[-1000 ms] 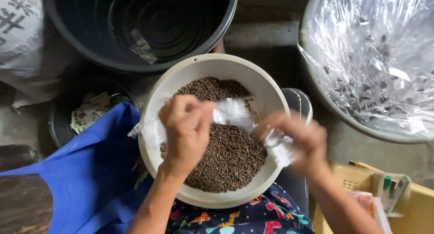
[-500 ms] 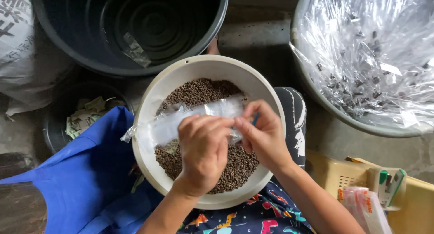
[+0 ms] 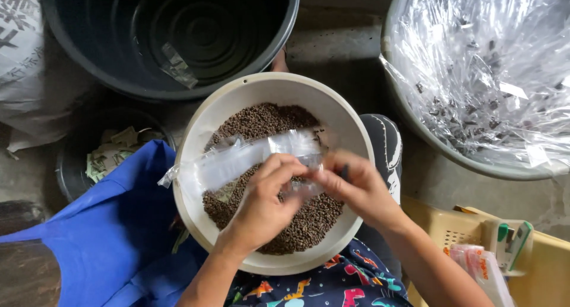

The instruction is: Filling small plastic bags with food pellets from a large bowl using a small spoon

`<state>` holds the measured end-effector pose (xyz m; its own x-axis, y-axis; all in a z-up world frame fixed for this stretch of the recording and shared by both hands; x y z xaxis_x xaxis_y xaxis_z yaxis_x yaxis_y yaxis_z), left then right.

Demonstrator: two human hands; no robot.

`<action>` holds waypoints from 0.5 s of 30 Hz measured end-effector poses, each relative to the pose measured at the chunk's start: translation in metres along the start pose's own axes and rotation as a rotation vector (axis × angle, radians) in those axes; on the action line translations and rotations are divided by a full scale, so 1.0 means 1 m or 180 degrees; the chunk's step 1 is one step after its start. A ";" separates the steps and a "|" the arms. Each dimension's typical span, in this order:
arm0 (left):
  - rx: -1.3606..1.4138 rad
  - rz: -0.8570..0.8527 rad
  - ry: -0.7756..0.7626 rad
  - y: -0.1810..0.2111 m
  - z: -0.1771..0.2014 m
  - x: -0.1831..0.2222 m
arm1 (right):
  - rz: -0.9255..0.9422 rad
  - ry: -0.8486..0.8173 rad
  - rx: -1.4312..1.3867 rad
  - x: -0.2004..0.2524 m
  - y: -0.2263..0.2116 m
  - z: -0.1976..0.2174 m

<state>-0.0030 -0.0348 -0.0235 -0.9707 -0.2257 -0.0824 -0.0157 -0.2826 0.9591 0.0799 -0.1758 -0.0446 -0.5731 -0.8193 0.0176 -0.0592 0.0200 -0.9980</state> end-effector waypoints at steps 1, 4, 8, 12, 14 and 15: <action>-0.0126 0.0086 -0.0227 0.004 -0.004 -0.003 | 0.0047 0.0479 0.0368 -0.002 0.001 0.010; 0.0605 -0.0388 -0.0057 0.011 -0.002 -0.009 | -0.0022 0.0417 0.0483 -0.002 -0.003 -0.006; 0.0735 -0.0092 0.0767 0.013 0.046 -0.024 | 0.0562 0.0358 0.0974 0.011 0.008 -0.017; 0.0721 -0.0078 0.1605 0.032 0.068 -0.043 | 0.0782 0.0388 0.1735 0.029 -0.001 0.016; 0.0897 -0.0138 0.1573 0.025 0.052 -0.057 | 0.0812 0.0603 0.2389 0.028 -0.001 0.065; 0.0392 -0.0489 0.1312 0.027 0.037 -0.066 | 0.1071 0.1110 0.3034 0.027 -0.002 0.098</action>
<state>0.0513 0.0072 0.0180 -0.7789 -0.5490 -0.3031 -0.2045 -0.2345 0.9503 0.1440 -0.2542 -0.0484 -0.6521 -0.6429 -0.4019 0.7222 -0.3655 -0.5872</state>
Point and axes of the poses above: each hand's wrist, its own x-axis away from the middle knuckle, its own z-axis out of the back of the hand, y = z × x, the point moved 5 cm from there along -x, towards the middle knuckle, and after that the axes turned 5 degrees about z, right-handed, at the moved point
